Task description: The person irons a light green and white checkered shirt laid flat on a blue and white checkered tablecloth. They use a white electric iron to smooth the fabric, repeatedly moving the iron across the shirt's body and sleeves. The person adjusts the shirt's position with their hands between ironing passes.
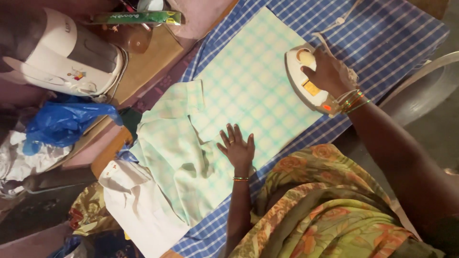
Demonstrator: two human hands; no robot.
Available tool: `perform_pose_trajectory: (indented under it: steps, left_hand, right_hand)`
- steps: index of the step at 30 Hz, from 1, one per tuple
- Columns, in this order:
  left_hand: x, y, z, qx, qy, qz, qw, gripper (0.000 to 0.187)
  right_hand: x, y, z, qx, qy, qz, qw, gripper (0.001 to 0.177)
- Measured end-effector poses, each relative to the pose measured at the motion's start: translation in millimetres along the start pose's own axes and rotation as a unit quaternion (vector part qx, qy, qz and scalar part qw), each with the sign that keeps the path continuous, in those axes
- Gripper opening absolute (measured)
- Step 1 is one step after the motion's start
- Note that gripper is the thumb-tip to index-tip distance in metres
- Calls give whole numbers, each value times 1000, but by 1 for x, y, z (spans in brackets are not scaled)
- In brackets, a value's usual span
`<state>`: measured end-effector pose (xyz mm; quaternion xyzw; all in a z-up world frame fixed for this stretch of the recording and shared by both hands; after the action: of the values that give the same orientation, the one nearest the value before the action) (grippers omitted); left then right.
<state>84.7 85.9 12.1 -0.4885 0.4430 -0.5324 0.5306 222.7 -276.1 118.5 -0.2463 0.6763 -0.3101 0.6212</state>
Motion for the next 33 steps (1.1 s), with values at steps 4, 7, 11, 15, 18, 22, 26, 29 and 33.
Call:
perform_pose_trajectory:
  steps: [4, 7, 11, 15, 18, 22, 26, 29, 33]
  left_hand:
    - [-1, -1, -3, 11, -2, -11, 1000, 75]
    - [0, -3, -4, 20, -4, -18, 1000, 74]
    - [1, -7, -2, 5, -8, -14, 1000, 74]
    - [1, -9, -3, 1, -11, -26, 1000, 74]
    - [2, -10, -1, 6, -8, -26, 1000, 74]
    - [2, -10, -2, 5, -8, -29, 1000, 74]
    - [1, -12, 0, 5, -4, -23, 1000, 73]
    - [3, -13, 1, 16, -3, -23, 1000, 72]
    - [2, -13, 3, 1, -4, -11, 1000, 72]
  right_hand:
    - [8, -2, -19, -9, 12, 1, 1000, 63]
    - [16, -6, -35, 2, -28, 2, 1000, 59]
    - [24, -14, -60, -48, -41, 9, 998, 56]
    - [25, -8, -73, -54, -116, 130, 983, 56]
    - [28, -6, -73, -106, -115, 72, 985, 53]
    - [22, -1, -70, -101, -121, 77, 984, 52]
    - [3, 2, -66, -119, -73, 64, 988, 50]
    - [-17, 16, -55, -127, -36, 52, 990, 49]
    - [-35, 38, -34, -147, 5, 23, 989, 49]
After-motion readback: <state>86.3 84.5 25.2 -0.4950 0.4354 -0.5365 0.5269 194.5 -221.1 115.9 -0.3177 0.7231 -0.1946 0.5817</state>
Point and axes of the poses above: each hand's wrist, its own z-axis towards the middle knuckle, its own y-axis out of the palm, x = y × z, the point moved 3 cm from there along z, towards the middle knuckle, and after that the axes turned 15 degrees about z, right-handed, at the moved point
